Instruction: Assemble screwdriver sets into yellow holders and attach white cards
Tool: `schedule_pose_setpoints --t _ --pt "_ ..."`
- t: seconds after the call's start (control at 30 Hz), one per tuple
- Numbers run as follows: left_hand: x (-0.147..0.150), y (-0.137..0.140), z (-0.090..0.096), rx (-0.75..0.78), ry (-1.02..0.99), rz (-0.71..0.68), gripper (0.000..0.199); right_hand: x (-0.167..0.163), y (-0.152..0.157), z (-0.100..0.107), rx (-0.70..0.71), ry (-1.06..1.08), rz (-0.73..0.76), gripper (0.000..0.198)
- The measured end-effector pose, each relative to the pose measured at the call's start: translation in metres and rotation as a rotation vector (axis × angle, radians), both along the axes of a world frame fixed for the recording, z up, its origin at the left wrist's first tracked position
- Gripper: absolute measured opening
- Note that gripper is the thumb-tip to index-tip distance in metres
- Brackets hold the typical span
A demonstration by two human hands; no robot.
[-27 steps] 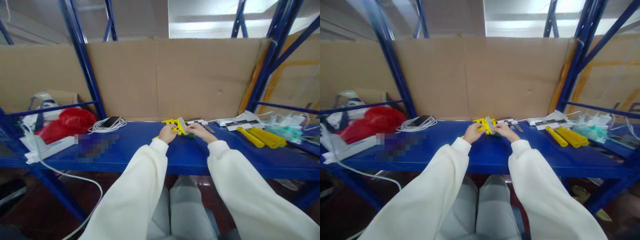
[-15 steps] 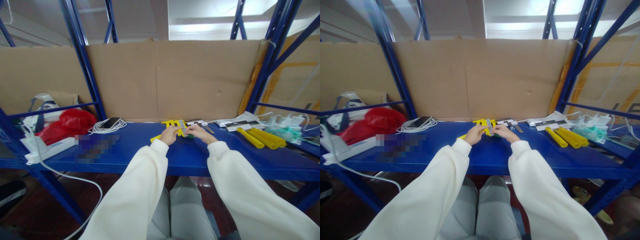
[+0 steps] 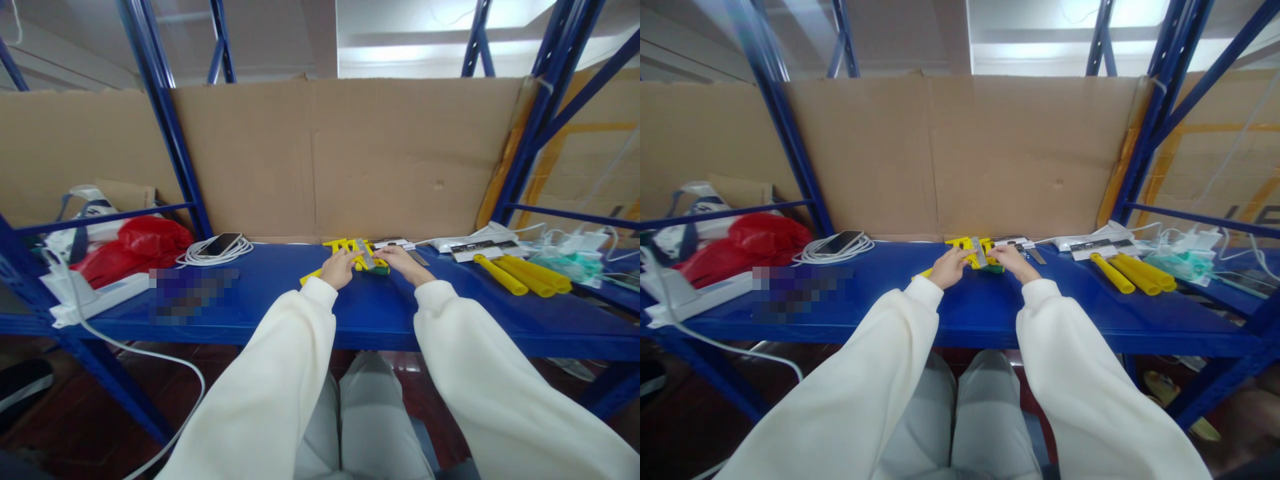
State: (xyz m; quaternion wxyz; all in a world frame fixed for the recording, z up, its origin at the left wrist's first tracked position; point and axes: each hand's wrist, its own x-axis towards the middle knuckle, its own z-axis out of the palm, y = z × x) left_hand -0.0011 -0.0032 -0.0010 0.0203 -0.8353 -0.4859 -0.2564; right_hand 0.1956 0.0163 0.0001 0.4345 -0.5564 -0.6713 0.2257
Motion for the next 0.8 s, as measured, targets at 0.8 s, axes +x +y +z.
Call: schedule_pose_setpoints --t 0.8 --pt "0.002 -0.004 0.003 -0.108 0.005 0.06 0.047 0.037 0.017 -0.018 -0.079 -0.777 -0.512 0.031"
